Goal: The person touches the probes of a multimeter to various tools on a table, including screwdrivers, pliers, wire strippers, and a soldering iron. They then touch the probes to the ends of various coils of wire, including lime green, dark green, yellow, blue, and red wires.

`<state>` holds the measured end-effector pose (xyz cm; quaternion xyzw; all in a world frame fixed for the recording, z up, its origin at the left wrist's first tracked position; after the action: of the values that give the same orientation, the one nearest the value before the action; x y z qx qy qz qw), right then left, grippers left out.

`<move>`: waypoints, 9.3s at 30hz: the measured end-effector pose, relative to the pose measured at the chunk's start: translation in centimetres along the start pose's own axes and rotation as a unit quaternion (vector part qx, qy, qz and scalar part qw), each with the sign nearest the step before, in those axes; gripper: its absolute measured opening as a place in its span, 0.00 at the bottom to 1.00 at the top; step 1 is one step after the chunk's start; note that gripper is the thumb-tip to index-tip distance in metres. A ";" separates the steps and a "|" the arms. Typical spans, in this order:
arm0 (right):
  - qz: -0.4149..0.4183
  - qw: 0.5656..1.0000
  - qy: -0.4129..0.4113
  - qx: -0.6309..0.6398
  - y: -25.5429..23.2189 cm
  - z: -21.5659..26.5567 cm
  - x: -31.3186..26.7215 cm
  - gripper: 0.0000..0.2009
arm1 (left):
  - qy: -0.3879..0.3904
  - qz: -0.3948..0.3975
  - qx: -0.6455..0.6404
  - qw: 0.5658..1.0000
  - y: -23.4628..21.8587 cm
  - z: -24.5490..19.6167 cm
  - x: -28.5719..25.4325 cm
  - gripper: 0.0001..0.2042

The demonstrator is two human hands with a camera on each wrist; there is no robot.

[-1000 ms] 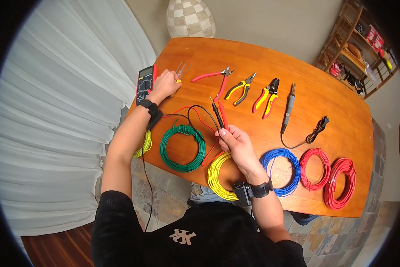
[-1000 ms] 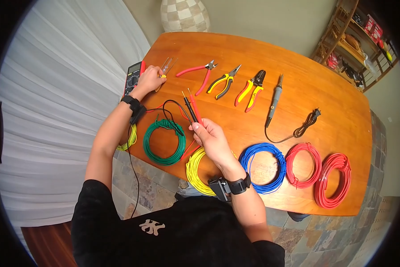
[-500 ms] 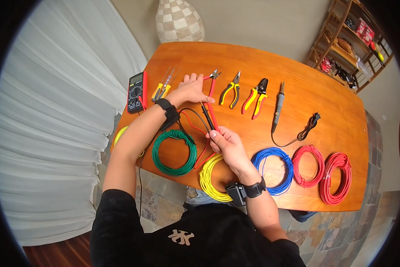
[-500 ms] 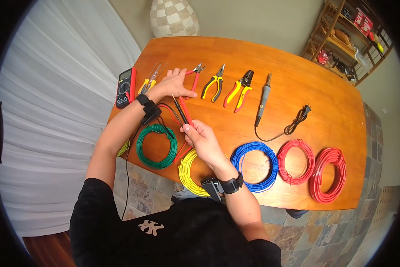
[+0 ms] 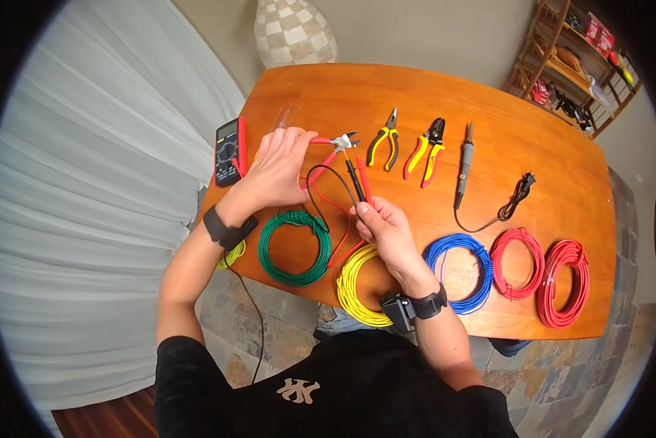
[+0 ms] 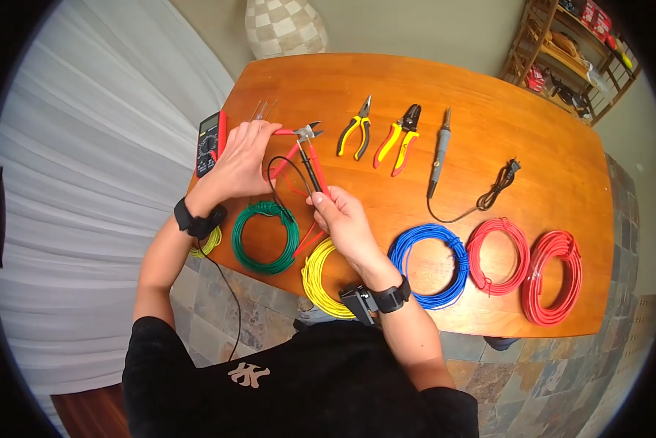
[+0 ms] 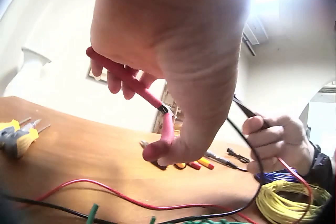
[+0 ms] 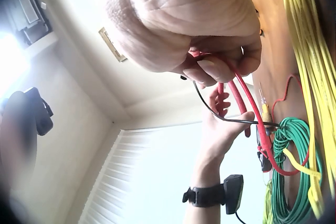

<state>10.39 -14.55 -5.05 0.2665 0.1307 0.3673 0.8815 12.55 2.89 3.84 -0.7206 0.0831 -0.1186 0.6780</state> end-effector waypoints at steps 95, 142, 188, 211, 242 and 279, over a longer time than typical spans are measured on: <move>-0.075 0.982 -0.175 -0.010 -1.5 1.7 -0.5 0.08 | -0.117 0.146 -0.089 0.978 7.2 -1.1 14.2 0.32; -0.069 0.995 -0.062 -0.025 -2.0 0.9 0.1 0.08 | 0.093 -0.069 -0.043 0.992 -3.4 -2.2 1.3 0.25; -0.215 0.923 -0.275 -0.164 -0.7 4.5 -2.7 0.08 | 0.033 0.237 -0.296 0.925 11.1 -16.8 22.7 0.16; -0.254 0.952 -0.119 -0.121 -8.5 8.1 -9.9 0.09 | 0.286 -0.068 -0.356 0.887 4.4 -13.0 9.3 0.10; -0.212 0.957 -0.158 -0.120 -5.5 10.0 -11.6 0.10 | -0.027 0.196 -0.482 0.854 10.9 -12.4 18.5 0.14; -0.004 0.991 -0.083 -0.104 3.4 5.8 -1.7 0.08 | -0.318 0.135 -0.045 0.937 8.0 16.7 0.5 0.13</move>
<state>9.71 -15.92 1.68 0.2023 0.0189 0.3522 0.9136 18.08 18.25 -5.04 -0.7327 -0.0353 0.2129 0.6454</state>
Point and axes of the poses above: each hand's wrist, its own x-axis towards the middle knuckle, its own y-axis out of the palm, z = x × y, the point moved 6 cm from there along x, towards the middle knuckle, and after that the axes turned 8 degrees about z, right-handed, at the moved point
